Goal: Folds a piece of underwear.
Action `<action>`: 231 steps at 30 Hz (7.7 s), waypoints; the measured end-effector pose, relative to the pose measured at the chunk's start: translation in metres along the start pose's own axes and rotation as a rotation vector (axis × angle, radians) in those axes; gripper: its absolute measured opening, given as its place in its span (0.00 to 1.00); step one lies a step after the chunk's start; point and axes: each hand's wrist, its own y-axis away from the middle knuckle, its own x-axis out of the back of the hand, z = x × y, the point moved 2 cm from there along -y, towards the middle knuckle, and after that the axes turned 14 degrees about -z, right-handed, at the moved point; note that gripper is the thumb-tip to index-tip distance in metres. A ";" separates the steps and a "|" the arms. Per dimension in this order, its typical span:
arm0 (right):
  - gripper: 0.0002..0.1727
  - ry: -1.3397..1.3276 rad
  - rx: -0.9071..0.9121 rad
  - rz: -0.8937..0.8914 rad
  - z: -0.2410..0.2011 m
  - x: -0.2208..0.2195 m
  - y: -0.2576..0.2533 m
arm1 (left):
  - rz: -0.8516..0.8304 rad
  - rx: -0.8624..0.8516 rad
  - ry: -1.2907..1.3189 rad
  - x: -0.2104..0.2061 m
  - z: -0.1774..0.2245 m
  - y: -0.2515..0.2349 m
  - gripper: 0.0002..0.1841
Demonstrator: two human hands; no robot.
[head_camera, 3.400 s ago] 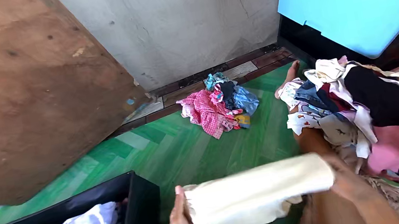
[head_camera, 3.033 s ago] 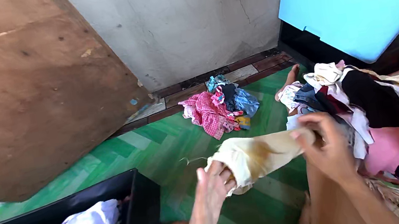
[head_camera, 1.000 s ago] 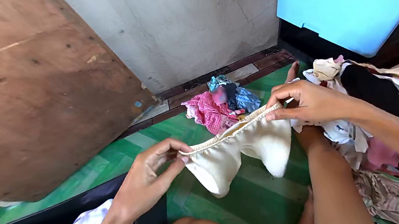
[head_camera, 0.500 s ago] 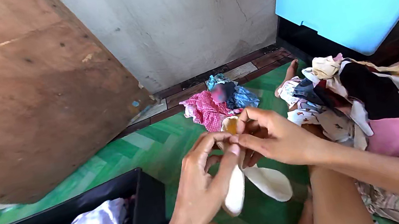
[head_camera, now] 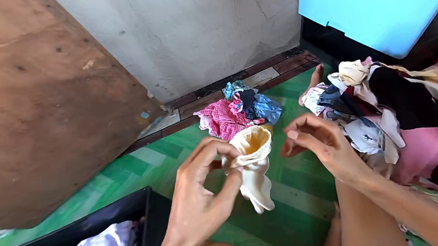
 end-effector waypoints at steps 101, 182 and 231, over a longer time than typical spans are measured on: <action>0.36 1.039 -0.427 -0.222 0.350 -0.129 0.038 | -0.219 0.601 -0.679 -0.192 -0.312 0.147 0.33; 0.24 0.411 -0.742 0.274 0.247 0.014 0.103 | 0.239 0.427 0.444 -0.366 -0.187 0.044 0.32; 0.36 0.445 -0.947 0.234 0.277 -0.050 0.084 | 0.657 0.764 0.502 -0.260 -0.211 0.124 0.26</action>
